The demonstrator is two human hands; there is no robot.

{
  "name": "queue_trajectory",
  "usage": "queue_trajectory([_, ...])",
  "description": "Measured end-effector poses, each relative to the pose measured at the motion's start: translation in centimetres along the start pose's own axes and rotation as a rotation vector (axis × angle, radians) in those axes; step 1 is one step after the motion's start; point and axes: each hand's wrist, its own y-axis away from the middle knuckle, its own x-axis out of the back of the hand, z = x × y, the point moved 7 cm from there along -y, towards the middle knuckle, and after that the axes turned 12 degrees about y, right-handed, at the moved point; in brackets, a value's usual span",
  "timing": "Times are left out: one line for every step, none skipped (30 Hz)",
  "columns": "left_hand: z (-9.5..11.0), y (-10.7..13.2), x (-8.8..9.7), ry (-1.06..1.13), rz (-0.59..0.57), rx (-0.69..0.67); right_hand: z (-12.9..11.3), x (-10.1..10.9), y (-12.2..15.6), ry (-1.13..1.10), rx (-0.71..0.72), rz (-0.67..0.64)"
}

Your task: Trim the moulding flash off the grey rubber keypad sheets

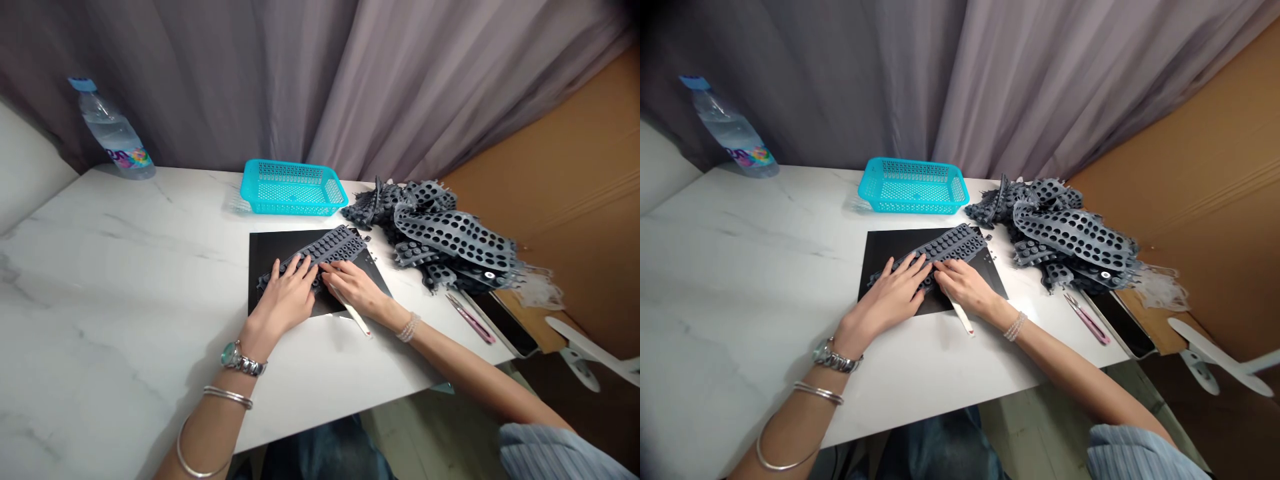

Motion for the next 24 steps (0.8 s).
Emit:
queue_trajectory([0.02,0.0,0.0,0.0,-0.001,-0.001,-0.07,-0.17,-0.06,0.005,0.017,-0.017])
queue_trajectory([0.03,0.0,-0.01,0.0,-0.001,-0.001,-0.11,-0.31,-0.11,0.005,0.027,-0.033])
queue_trajectory([0.05,0.0,0.0,0.0,0.0,-0.002,-0.13,-0.37,-0.14,0.001,0.033,-0.048])
queue_trajectory([0.05,0.0,0.0,-0.001,0.001,-0.002,-0.15,-0.36,-0.17,-0.003,0.034,-0.06])
queue_trajectory([0.05,0.0,0.0,-0.002,0.002,-0.002,-0.19,-0.29,-0.2,-0.006,0.033,-0.069])
queue_trajectory([0.04,0.0,0.0,-0.003,0.002,-0.002,-0.23,-0.18,-0.24,-0.008,0.031,-0.076])
queue_trajectory([0.03,0.0,0.0,-0.004,0.002,-0.002,-0.29,-0.03,-0.27,-0.009,0.03,-0.08])
queue_trajectory([0.03,0.01,-0.01,-0.004,0.001,-0.003,-0.35,0.1,-0.29,-0.01,0.029,-0.083])
queue_trajectory([0.02,0.03,0.0,-0.004,0.0,-0.003,-0.41,0.22,-0.29,-0.012,0.03,-0.082])
queue_trajectory([0.03,0.04,0.01,-0.004,-0.001,-0.004,-0.46,0.31,-0.27,-0.015,0.031,-0.079])
queue_trajectory([0.04,0.06,0.03,-0.004,-0.001,-0.005,-0.48,0.35,-0.22,-0.021,0.032,-0.075])
queue_trajectory([0.07,0.08,0.05,-0.003,-0.001,-0.007,-0.45,0.37,-0.14,-0.031,0.028,-0.068])
queue_trajectory([0.1,0.09,0.09,-0.002,0.0,-0.008,-0.37,0.38,-0.05,-0.044,0.018,-0.055])
queue_trajectory([0.13,0.1,0.12,-0.002,0.001,-0.009,-0.26,0.38,0.06,-0.058,0.005,-0.04])
queue_trajectory([0.14,0.11,0.16,-0.001,0.002,-0.009,-0.12,0.39,0.17,-0.071,-0.01,-0.023])
queue_trajectory([0.15,0.11,0.19,0.0,0.004,-0.009,0.0,0.41,0.27,-0.081,-0.025,-0.006])
queue_trajectory([0.15,0.11,0.21,0.001,0.005,-0.007,0.08,0.43,0.35,-0.088,-0.035,0.007])
queue_trajectory([0.14,0.1,0.22,0.002,0.006,-0.006,0.11,0.46,0.41,-0.092,-0.04,0.015])
queue_trajectory([0.13,0.1,0.23,0.003,0.007,-0.005,0.11,0.48,0.44,-0.096,-0.043,0.018])
queue_trajectory([0.13,0.1,0.23,0.003,0.007,-0.005,0.1,0.5,0.47,-0.1,-0.046,0.018])
queue_trajectory([0.12,0.1,0.23,0.004,0.008,-0.003,0.1,0.54,0.49,-0.103,-0.05,0.018])
queue_trajectory([0.11,0.11,0.22,0.004,0.007,-0.002,0.12,0.56,0.51,-0.105,-0.056,0.016])
queue_trajectory([0.11,0.12,0.21,0.005,0.005,0.0,0.16,0.57,0.54,-0.106,-0.063,0.016])
queue_trajectory([0.1,0.13,0.21,0.006,0.005,0.002,0.21,0.57,0.57,-0.104,-0.069,0.016])
